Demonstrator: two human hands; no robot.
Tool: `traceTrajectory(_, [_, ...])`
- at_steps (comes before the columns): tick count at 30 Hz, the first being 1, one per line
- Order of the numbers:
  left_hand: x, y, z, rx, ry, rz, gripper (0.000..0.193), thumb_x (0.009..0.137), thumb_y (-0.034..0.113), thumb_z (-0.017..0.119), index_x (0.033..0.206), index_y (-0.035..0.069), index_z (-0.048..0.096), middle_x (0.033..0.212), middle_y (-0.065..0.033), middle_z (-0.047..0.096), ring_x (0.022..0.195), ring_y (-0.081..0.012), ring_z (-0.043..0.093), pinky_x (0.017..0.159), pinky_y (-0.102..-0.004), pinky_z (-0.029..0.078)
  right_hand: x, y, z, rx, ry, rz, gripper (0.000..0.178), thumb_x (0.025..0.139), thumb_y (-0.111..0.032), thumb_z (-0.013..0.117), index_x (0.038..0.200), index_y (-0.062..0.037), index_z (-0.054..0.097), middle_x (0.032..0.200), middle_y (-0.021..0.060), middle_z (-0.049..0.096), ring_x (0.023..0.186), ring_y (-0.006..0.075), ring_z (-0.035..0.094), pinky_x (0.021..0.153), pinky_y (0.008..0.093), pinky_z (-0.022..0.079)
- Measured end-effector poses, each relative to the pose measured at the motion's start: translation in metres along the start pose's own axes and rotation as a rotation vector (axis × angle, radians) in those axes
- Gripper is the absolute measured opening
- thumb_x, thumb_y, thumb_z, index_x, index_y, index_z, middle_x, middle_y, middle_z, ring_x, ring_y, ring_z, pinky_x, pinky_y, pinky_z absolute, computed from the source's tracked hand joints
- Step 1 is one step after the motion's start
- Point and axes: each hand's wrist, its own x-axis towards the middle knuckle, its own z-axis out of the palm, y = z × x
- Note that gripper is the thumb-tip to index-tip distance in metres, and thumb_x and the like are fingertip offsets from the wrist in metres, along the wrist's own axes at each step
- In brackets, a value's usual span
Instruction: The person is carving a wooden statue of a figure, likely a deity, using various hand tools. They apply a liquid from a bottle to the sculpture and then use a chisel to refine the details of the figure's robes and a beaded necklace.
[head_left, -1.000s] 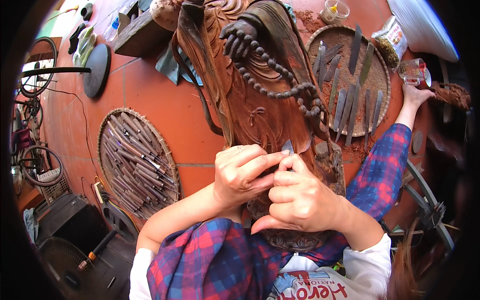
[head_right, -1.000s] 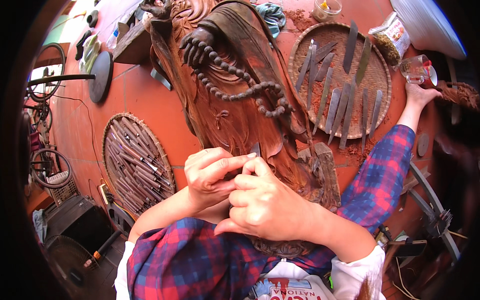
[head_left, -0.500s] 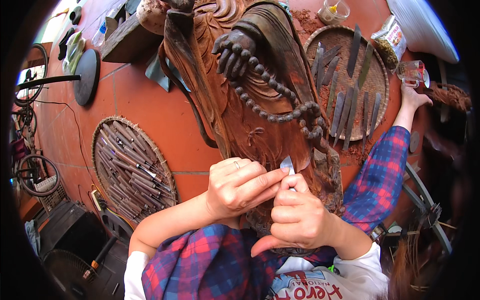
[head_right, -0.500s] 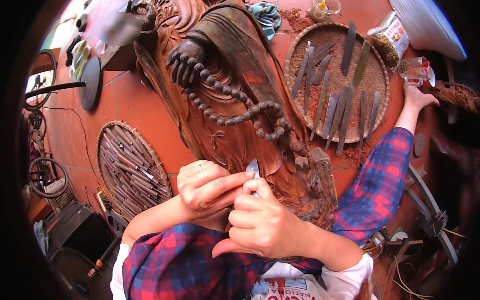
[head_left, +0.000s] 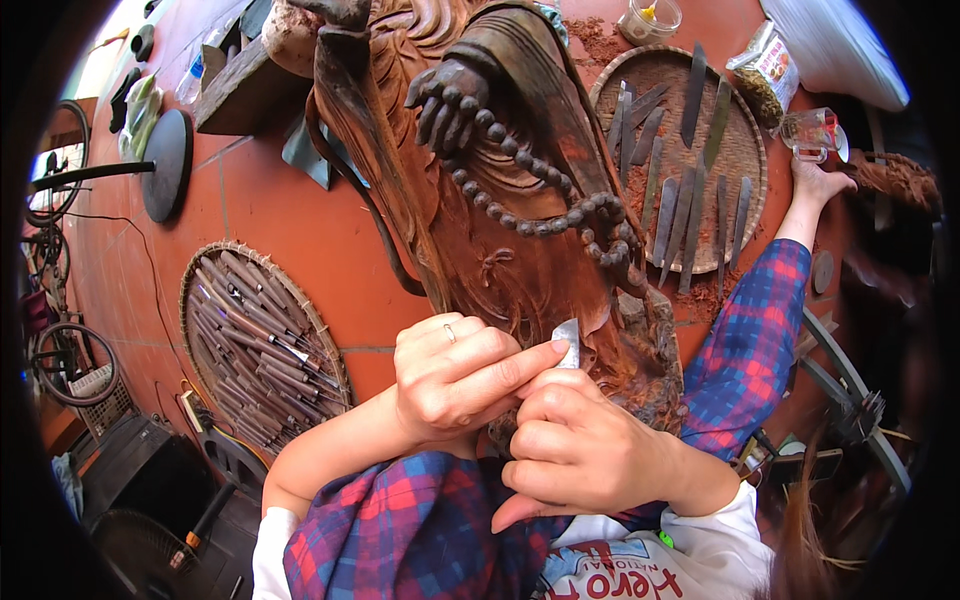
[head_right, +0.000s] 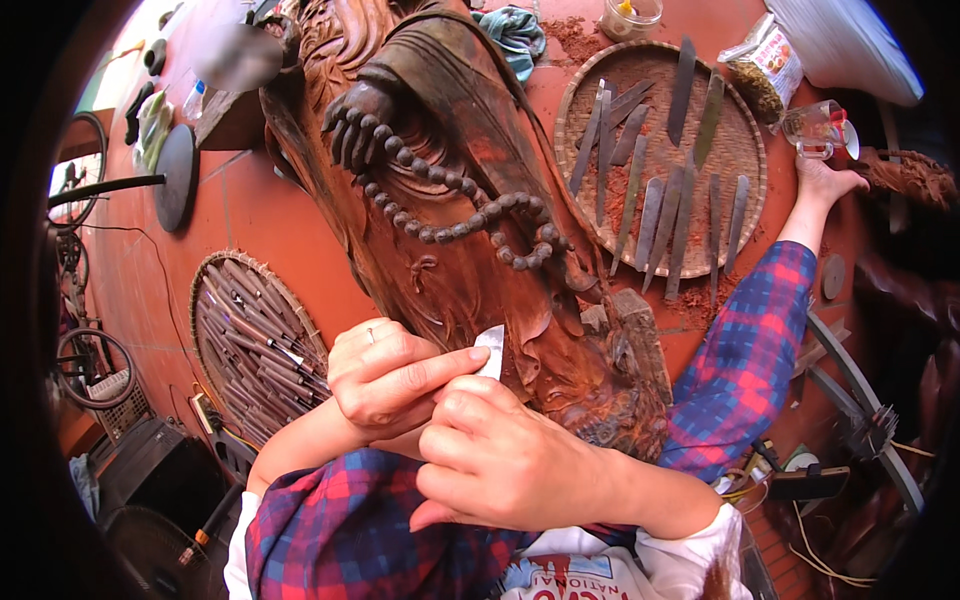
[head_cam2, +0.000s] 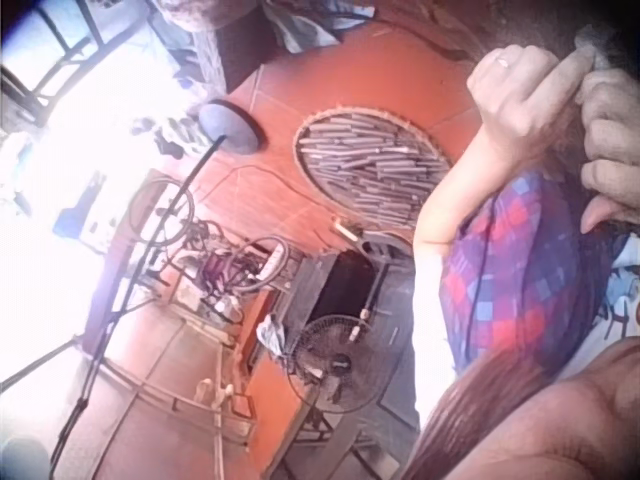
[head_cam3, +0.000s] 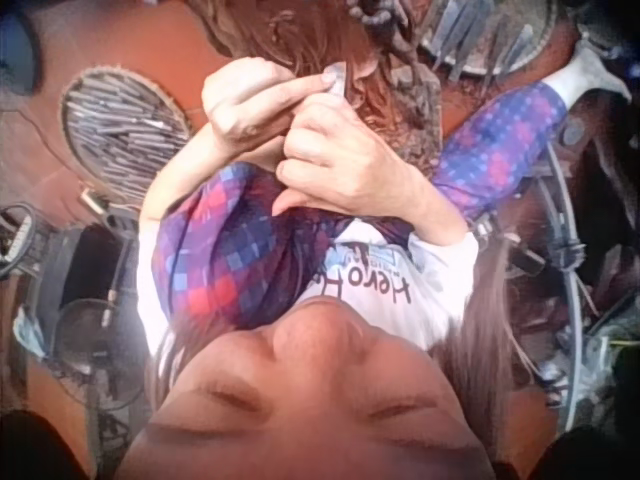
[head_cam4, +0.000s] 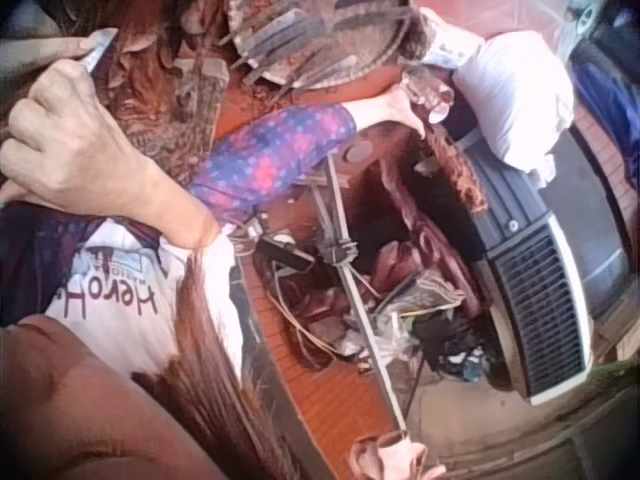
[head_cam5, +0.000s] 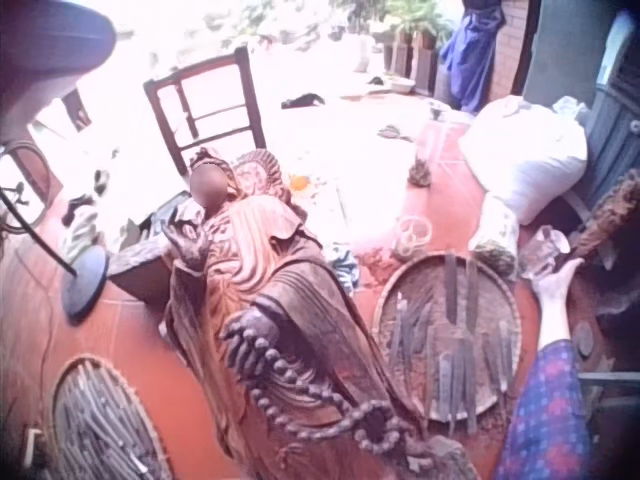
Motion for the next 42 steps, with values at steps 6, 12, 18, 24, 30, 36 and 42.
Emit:
traceTrajectory(6, [0.005, -0.004, -0.002, 0.03, -0.006, -0.023, 0.038, 0.06, 0.016, 0.078, 0.097, 0.007, 0.079, 0.068, 0.0018, 0.059, 0.055, -0.0145, 0.059, 0.048, -0.0283, 0.044, -0.003, 0.02, 0.003, -0.015, 0.034, -0.072, 0.04, 0.073, -0.035, 0.081, 0.067, -0.0078, 0.053, 0.074, 0.0046, 0.047, 0.079, 0.0261, 0.051, 0.085, 0.0437, 0.044])
traceTrajectory(12, [0.017, -0.009, 0.001, 0.076, -0.041, -0.081, 0.032, 0.063, 0.013, 0.077, 0.094, 0.007, 0.077, 0.069, -0.0003, 0.058, 0.058, -0.0172, 0.059, 0.051, -0.03, 0.046, 0.004, 0.032, 0.001, -0.015, 0.079, -0.046, 0.042, 0.076, -0.039, 0.079, 0.063, -0.0105, 0.051, 0.072, 0.0026, 0.045, 0.076, 0.0232, 0.048, 0.081, 0.0411, 0.04])
traceTrajectory(18, [0.018, -0.005, 0.001, 0.069, -0.029, -0.033, 0.026, 0.064, 0.013, 0.079, 0.09, 0.007, 0.076, 0.064, 0.0007, 0.053, 0.053, -0.0156, 0.055, 0.048, -0.0299, 0.043, 0.005, 0.019, 0.0, 0.005, 0.136, -0.01, 0.041, 0.077, -0.038, 0.079, 0.065, -0.0106, 0.051, 0.071, 0.0023, 0.044, 0.074, 0.0235, 0.046, 0.08, 0.0419, 0.038])
traceTrajectory(24, [0.0, 0.004, 0.004, 0.086, -0.079, -0.06, 0.028, 0.063, 0.015, 0.078, 0.09, 0.008, 0.077, 0.065, 0.0016, 0.054, 0.054, -0.0153, 0.056, 0.048, -0.0297, 0.043, -0.015, 0.017, 0.015, 0.024, 0.112, 0.037, 0.04, 0.076, -0.037, 0.08, 0.066, -0.0108, 0.053, 0.066, 0.0018, 0.043, 0.071, 0.0235, 0.048, 0.082, 0.0425, 0.039])
traceTrajectory(30, [0.011, -0.008, 0.006, 0.093, -0.005, -0.022, 0.029, 0.061, 0.015, 0.08, 0.09, 0.009, 0.077, 0.064, 0.0027, 0.052, 0.052, -0.0137, 0.052, 0.047, -0.0293, 0.04, -0.001, 0.02, 0.012, -0.041, 0.142, 0.039, 0.039, 0.078, -0.036, 0.079, 0.064, -0.0108, 0.052, 0.071, 0.0011, 0.045, 0.075, 0.0225, 0.047, 0.081, 0.0423, 0.038])
traceTrajectory(36, [0.006, -0.004, 0.004, 0.036, -0.045, -0.03, 0.028, 0.064, 0.015, 0.081, 0.091, 0.009, 0.077, 0.064, 0.0025, 0.052, 0.053, -0.014, 0.054, 0.047, -0.029, 0.041, -0.002, 0.008, 0.007, -0.033, 0.109, 0.074, 0.04, 0.076, -0.036, 0.081, 0.064, -0.011, 0.053, 0.069, 0.0005, 0.045, 0.073, 0.0211, 0.048, 0.079, 0.0406, 0.037])
traceTrajectory(42, [-0.006, 0.003, 0.008, -0.001, -0.076, -0.026, 0.024, 0.068, 0.015, 0.081, 0.091, 0.008, 0.077, 0.063, 0.0021, 0.05, 0.052, -0.0138, 0.053, 0.046, -0.0295, 0.041, -0.02, 0.008, 0.016, 0.014, 0.086, 0.068, 0.039, 0.076, -0.035, 0.082, 0.064, -0.0108, 0.053, 0.069, 0.0007, 0.044, 0.074, 0.0207, 0.048, 0.08, 0.04, 0.037])
